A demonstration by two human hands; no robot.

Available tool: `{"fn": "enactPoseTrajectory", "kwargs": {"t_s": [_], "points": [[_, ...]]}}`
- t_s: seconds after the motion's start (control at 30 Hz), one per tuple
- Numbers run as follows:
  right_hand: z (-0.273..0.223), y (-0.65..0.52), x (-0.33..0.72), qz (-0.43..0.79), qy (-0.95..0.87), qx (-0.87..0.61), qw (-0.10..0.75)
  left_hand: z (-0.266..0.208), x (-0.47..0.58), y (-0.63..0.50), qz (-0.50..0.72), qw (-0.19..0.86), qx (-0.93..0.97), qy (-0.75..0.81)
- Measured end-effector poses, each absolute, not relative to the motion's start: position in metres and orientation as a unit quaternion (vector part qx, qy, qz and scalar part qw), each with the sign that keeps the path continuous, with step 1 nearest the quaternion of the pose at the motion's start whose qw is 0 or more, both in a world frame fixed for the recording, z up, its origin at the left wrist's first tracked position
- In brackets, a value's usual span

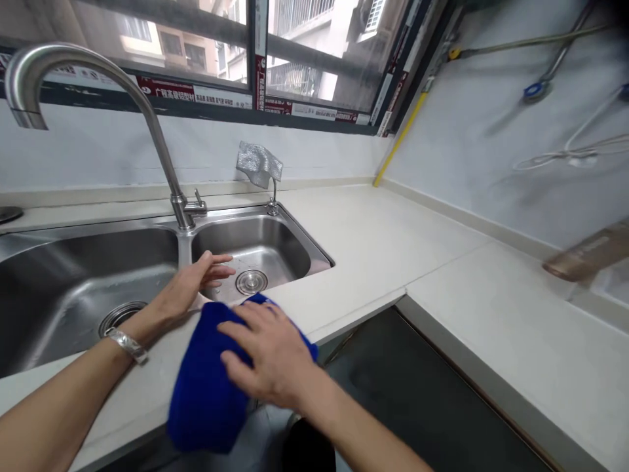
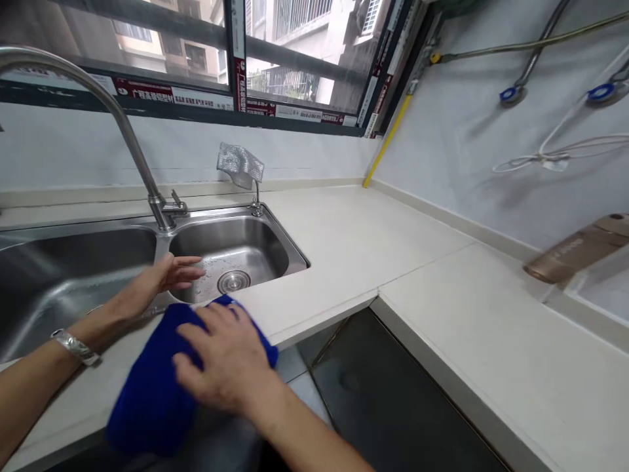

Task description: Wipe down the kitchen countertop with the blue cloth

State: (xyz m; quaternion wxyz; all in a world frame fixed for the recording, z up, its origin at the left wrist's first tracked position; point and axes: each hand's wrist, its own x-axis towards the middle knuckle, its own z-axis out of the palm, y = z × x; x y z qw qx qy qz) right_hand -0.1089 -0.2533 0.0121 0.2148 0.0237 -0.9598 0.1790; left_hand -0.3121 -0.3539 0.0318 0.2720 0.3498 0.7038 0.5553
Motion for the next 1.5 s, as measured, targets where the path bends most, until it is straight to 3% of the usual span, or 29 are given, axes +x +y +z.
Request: {"fn": "enactPoseTrajectory", "kwargs": {"t_s": [0.3,0.47,0.77,1.1,1.5], "points": [[-0.001,-0.088,-0.068,0.045,-0.965,-0.168,0.197,0.032,-0.257,-0.354,0.266,0.120,0.597,0.748],[-0.005,-0.014,-0.057,0.005,-0.947,-0.282,0.155,0.023,-0.253,-0.354,0.176,0.067,0.663,0.724],[0.000,0.063,-0.016,-0.020,-0.871,-0.470,0.140,0.013,-0.258,-0.357,0.122,0.049,0.667,0.734],[-0.010,0.050,0.060,-0.015,-0.911,-0.380,0.158,0.011,-0.262,-0.356,0.142,0.038,0.656,0.740],[-0.020,-0.021,0.279,0.023,-0.914,-0.369,0.164,0.001,-0.260,-0.352,0.199,0.009,0.635,0.746]]}}
